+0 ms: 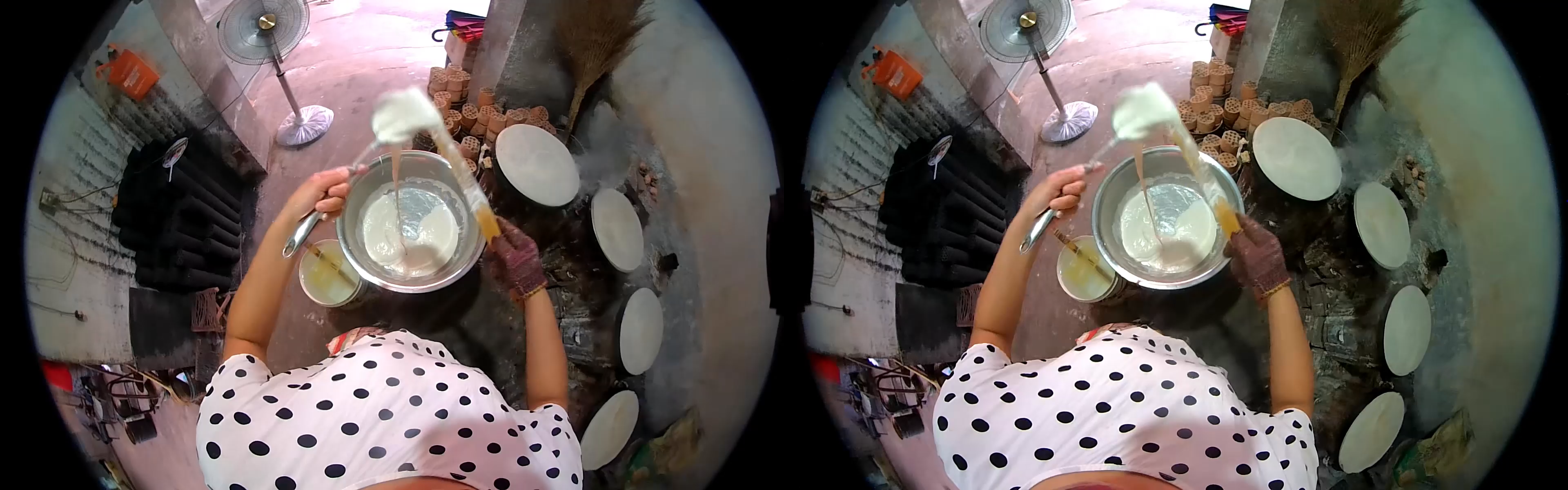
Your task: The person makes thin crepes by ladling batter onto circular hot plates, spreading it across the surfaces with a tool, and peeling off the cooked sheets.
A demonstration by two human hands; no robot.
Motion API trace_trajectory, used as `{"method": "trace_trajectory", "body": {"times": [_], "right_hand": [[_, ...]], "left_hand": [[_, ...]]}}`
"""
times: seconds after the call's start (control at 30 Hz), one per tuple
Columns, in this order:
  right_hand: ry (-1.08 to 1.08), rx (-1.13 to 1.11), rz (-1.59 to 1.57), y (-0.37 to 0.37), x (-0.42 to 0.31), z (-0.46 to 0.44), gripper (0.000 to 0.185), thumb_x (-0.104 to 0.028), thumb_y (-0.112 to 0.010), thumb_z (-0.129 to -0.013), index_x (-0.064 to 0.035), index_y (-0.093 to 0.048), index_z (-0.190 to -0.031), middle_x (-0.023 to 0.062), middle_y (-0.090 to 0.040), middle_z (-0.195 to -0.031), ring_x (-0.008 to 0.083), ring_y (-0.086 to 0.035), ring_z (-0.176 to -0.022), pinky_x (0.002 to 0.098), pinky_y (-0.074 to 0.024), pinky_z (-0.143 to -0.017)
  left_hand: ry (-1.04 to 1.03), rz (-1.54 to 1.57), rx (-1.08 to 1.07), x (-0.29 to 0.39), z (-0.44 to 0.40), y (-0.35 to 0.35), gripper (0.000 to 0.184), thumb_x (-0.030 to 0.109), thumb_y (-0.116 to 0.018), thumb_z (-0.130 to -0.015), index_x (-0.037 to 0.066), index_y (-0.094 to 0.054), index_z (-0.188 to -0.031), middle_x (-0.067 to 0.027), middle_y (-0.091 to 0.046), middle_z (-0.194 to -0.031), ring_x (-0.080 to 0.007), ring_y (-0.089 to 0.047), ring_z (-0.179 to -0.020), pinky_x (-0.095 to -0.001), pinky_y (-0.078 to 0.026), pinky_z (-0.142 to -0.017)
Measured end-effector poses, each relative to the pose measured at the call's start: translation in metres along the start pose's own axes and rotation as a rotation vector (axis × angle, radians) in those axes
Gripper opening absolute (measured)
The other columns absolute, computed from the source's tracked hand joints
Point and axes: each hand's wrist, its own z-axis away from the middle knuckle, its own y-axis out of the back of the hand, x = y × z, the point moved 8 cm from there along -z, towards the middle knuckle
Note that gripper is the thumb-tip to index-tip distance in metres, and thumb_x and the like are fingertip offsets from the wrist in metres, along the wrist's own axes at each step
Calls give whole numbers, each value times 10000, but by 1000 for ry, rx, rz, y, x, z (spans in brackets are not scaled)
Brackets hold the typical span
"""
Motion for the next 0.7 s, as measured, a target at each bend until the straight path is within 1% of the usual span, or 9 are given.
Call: {"method": "trace_trajectory", "body": {"times": [0.1, 0.13, 0.23, 0.3, 0.37, 0.43, 0.53, 0.57, 0.7], "right_hand": [[292, 122, 322, -1, -48, 11, 366, -131, -547, -890, -40, -539, -1244, 83, -646, -851, 133, -617, -658, 267, -507, -558], [841, 194, 910, -12, -51, 12, 320, -147, -552, -875, -60, -582, -1181, 84, -637, -1072, 188, -649, -899, 301, -538, -728], [911, 123, 1258, -38, 9, -18, 305, -163, -553, -851, -77, -601, -1139, 99, -578, -1216, 240, -618, -1006, 335, -525, -818], [419, 4, 966, -30, 48, -39, 296, -176, -539, -861, -66, -608, -1126, 105, -594, -1192, 233, -627, -989, 342, -516, -834], [188, -21, 710, -25, 47, -39, 268, -168, -525, -877, -57, -619, -1102, 113, -601, -1182, 247, -635, -971, 352, -519, -829], [347, 2, 853, -18, 15, -27, 228, -139, -518, -893, -44, -626, -1069, 113, -613, -1156, 261, -644, -933, 345, -530, -797], [594, 158, 739, -14, -76, 0, 299, -100, -570, -889, -20, -596, -1176, 108, -676, -900, 165, -642, -717, 294, -517, -641], [699, 239, 830, -15, -96, 5, 302, -66, -570, -883, -25, -593, -1180, 113, -670, -946, 188, -647, -759, 309, -522, -674], [1077, 452, 1004, -45, -127, 12, 316, -25, -584, -855, -42, -600, -1170, 125, -655, -1010, 254, -641, -845, 349, -521, -739]], "left_hand": [[-150, -229, 5, 24, -13, 17, 385, 185, -361, -1004, 11, -389, -1346, 86, -327, -581, -3, -304, -343, -171, -261, -303], [-38, -198, 29, 15, -26, 30, 376, 179, -354, -1005, 11, -397, -1339, 87, -331, -582, 1, -309, -349, -166, -258, -304], [199, -61, -64, -17, -66, 62, 362, 153, -337, -1006, 2, -400, -1329, 93, -344, -584, 15, -333, -370, -146, -288, -313], [323, 184, 86, -37, -82, 74, 355, 145, -327, -1008, -12, -396, -1318, 100, -355, -583, 21, -345, -375, -134, -314, -322], [329, 164, 70, -26, -83, 60, 349, 143, -340, -1004, -23, -394, -1305, 98, -375, -584, 21, -343, -367, -133, -301, -309], [106, -2, -97, 24, -60, 18, 355, 156, -366, -1000, -21, -392, -1306, 91, -381, -584, 22, -332, -356, -136, -280, -290], [-204, -271, -94, 96, -33, -17, 383, 195, -378, -994, -26, -425, -1304, 84, -369, -584, 10, -309, -364, -141, -262, -316], [-259, -319, -74, 111, -31, -21, 391, 200, -381, -995, -23, -418, -1314, 82, -367, -578, 9, -308, -364, -139, -251, -319], [-122, -395, -79, 106, -65, 18, 378, 199, -386, -995, -19, -433, -1300, 80, -363, -581, 5, -307, -364, -155, -252, -298]]}}
